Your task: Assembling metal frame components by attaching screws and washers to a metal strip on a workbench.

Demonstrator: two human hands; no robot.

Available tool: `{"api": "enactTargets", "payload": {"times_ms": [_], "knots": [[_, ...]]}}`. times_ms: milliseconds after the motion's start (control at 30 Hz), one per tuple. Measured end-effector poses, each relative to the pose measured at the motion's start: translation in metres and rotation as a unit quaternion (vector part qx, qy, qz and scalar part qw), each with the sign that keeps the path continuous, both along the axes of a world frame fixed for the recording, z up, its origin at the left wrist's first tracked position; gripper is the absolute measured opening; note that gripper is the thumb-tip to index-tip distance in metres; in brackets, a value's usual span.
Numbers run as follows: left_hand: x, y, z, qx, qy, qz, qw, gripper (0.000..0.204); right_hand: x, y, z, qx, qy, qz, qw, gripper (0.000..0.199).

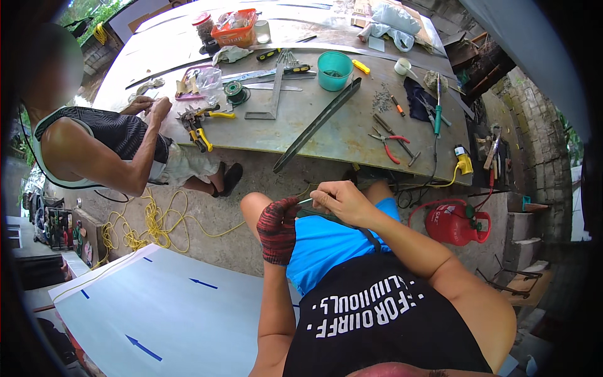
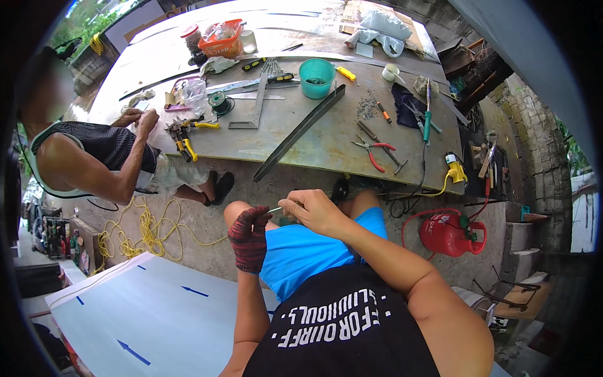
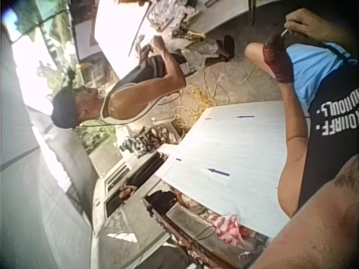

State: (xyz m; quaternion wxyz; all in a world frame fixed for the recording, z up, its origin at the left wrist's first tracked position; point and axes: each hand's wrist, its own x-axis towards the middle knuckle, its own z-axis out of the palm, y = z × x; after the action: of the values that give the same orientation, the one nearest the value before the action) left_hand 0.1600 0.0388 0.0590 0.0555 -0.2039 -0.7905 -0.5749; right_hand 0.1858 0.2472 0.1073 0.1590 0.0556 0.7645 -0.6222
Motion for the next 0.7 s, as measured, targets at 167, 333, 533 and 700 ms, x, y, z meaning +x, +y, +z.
{"api": "enactTargets", "payload": {"times_ms": [167,333,533,700], "knots": [[0.003,-0.005,0.001,-0.026,-0.005,0.003,1.0,0.018,0.003,-0.005,0.006,0.046,0.088,-0.003,0.995,0.022],[0.002,-0.008,-0.008,0.018,-0.059,0.038,0.997,0.016,-0.019,0.021,0.022,0.086,0.25,-0.034,0.964,0.039],[-0.002,-0.034,0.009,0.232,-0.203,0.109,0.945,0.014,-0.065,0.131,0.191,-0.072,0.552,-0.147,0.817,0.055],[-0.035,-0.092,0.099,0.538,-0.088,0.062,0.836,0.04,-0.105,0.129,0.215,-0.087,0.558,0.057,0.823,0.062]]}}
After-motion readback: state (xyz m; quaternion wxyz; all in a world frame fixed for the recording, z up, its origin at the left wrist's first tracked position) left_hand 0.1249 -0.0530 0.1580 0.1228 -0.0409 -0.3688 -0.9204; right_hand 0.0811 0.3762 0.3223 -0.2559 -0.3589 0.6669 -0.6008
